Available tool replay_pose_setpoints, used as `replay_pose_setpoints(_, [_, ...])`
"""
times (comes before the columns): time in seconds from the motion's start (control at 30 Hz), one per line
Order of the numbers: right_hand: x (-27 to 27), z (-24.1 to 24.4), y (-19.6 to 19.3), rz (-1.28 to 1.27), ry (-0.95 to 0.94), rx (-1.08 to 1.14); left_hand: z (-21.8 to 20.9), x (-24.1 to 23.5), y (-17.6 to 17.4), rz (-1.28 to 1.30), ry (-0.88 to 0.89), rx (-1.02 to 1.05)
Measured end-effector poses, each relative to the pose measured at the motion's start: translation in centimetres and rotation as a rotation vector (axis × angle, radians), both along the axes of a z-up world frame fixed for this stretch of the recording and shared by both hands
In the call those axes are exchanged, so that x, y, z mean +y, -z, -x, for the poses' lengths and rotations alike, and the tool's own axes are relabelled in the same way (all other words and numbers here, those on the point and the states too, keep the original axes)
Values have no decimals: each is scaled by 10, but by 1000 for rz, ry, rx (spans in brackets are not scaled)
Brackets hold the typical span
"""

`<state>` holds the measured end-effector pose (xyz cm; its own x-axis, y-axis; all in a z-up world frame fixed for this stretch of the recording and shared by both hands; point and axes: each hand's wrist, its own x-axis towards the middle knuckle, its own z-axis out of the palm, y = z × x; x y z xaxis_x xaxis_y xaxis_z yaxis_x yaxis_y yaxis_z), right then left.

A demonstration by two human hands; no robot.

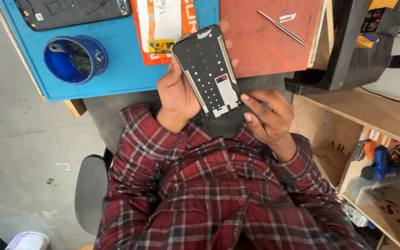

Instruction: The person applies adhesive to the edges of a disassembled mobile phone frame and then presses a screen protector onto the device's display. The person handles the phone frame, adhesive tube, and screen protector during the process.

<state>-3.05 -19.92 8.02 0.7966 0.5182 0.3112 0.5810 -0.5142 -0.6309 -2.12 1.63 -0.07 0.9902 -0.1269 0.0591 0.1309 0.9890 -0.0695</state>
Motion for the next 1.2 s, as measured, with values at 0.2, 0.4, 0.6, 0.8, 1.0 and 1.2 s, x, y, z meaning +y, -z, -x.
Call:
replay_pose_setpoints(0.2, [-2, 2, -1, 29, -8, -33, 2, 1, -1, -39, -21, 0])
replay_pose_setpoints(0.4, [-8, 7, 5, -20, 18, -32, 3, 2, -2, -28, -8, 21])
replay_pose_setpoints(0.6, [-23, 11, 22, -232, 155, 209, -1, 3, 0, -28, 1, -29])
replay_pose_setpoints(0.8, [-57, -9, 28, -196, 441, 310, 0, 6, -1, -50, -5, -5])
replay_pose_setpoints(1.0, [-89, -32, 23, 550, 436, -36, -3, 6, 4, -67, -12, -5])
replay_pose_setpoints(1.2, [-96, -35, 30, 545, 413, -141, -4, 7, 5, -99, -25, -2])
